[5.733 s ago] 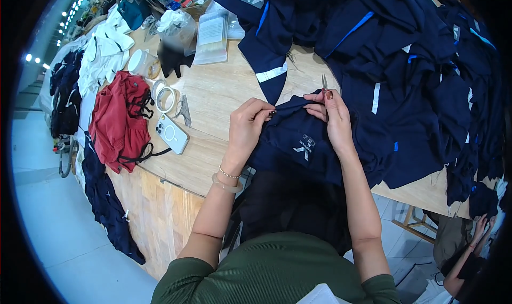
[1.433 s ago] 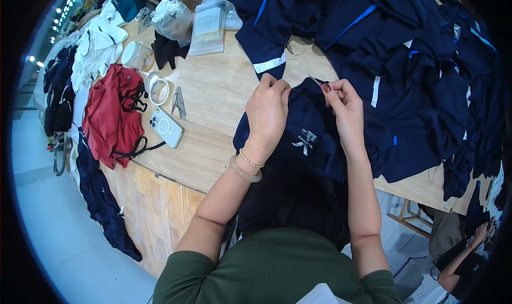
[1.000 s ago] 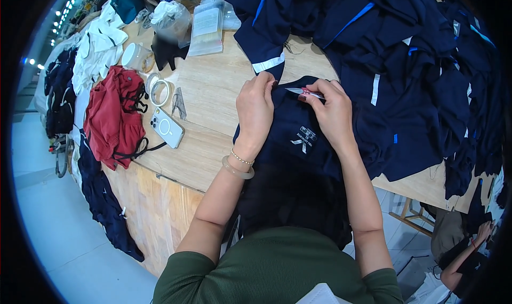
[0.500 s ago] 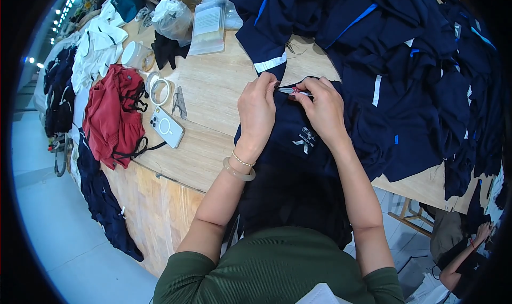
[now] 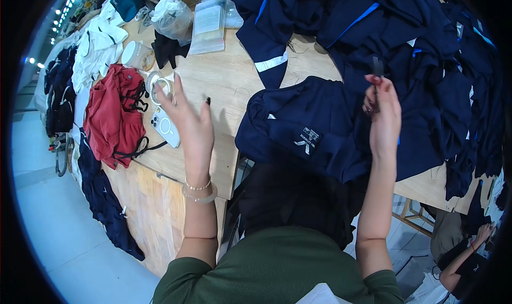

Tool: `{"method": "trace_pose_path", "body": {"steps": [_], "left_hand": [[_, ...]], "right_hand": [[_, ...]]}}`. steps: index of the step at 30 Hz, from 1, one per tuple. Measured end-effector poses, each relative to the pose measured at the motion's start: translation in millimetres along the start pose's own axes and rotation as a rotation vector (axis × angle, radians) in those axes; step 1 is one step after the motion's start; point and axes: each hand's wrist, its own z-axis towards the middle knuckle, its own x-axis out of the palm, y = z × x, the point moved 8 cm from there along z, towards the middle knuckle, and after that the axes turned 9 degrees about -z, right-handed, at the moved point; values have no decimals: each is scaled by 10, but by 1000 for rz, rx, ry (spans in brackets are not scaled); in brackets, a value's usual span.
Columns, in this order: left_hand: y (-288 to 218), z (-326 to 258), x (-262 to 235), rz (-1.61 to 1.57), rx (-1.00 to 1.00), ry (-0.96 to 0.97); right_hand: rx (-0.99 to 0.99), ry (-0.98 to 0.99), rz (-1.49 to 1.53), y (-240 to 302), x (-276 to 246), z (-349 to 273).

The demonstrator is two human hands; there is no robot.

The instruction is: Trimming loose threads from dark blue clothing items using thread snips.

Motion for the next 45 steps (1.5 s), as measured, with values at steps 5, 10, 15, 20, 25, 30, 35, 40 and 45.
{"method": "trace_pose_path", "body": {"steps": [5, 10, 15, 20, 25, 30, 35, 40, 45], "left_hand": [[-9, 9, -355, -1016, -294, 153], [-1211, 198, -1610, -2372, 363, 109], [-1798, 222, -1557, -2509, 439, 412], [-2016, 150, -1494, -2553, 357, 419], [-2226, 69, -1477, -2568, 346, 520], [-2410, 35, -1483, -2552, 415, 641], [-2582, -15, -1475, -2556, 445, 724], [-2483, -80, -1626, -2507, 455, 393], [-2682, -119, -1473, -2600, 191, 912]], "right_hand": [[-46, -119, 136, 170, -397, -183], [-102, -148, 137, 247, -661, -336], [-133, -211, 104, 332, -1021, -496], [-158, -350, 105, 364, -1412, -765], [-120, -417, 64, 238, -1598, -943], [-75, -390, -261, 166, -1541, -959], [-116, -285, -421, 85, -1368, -1000], [-60, -215, -540, -95, -1153, -1038], [-22, -192, -584, -85, -1126, -1041]]}}
